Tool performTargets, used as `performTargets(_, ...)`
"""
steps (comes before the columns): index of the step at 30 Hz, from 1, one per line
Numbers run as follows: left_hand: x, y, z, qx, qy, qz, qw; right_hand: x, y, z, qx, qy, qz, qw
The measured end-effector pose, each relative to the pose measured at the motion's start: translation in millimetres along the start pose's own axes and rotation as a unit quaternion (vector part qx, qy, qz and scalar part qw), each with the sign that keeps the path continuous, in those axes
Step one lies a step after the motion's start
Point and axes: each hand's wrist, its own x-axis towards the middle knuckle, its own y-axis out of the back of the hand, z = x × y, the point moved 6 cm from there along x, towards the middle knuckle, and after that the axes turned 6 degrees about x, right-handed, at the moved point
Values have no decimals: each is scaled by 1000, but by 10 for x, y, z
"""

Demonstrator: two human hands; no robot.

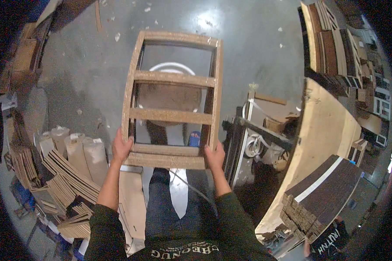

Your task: Assembling wooden furniture frames by placing slats into a jig and securing them with a pneumatic staple gun.

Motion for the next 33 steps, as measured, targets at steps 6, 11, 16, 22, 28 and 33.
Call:
performTargets(6, 96, -194, 27, 165, 9, 68, 984, 139, -245, 93, -113, 60, 64, 990)
performTargets(11, -230, -770, 592, 210, -244, -202, 925, -76, -701, -436, -271, 303, -145, 902)
performTargets(16, -515, -1351, 244, 319, -312, -242, 861, -291, -1135, -31, -389, 334, -270, 815)
performTargets(22, -486, -1480, 144, 264, -328, -199, 885, -211, -1184, 238, -309, 332, -249, 856)
performTargets(28, -520, -1419, 239, 252, -349, -132, 893, -199, -1173, 124, -305, 318, -260, 859)
performTargets(33, -475, -1591, 54, 262, -313, -225, 885, -122, -1211, 233, -380, 304, -260, 834)
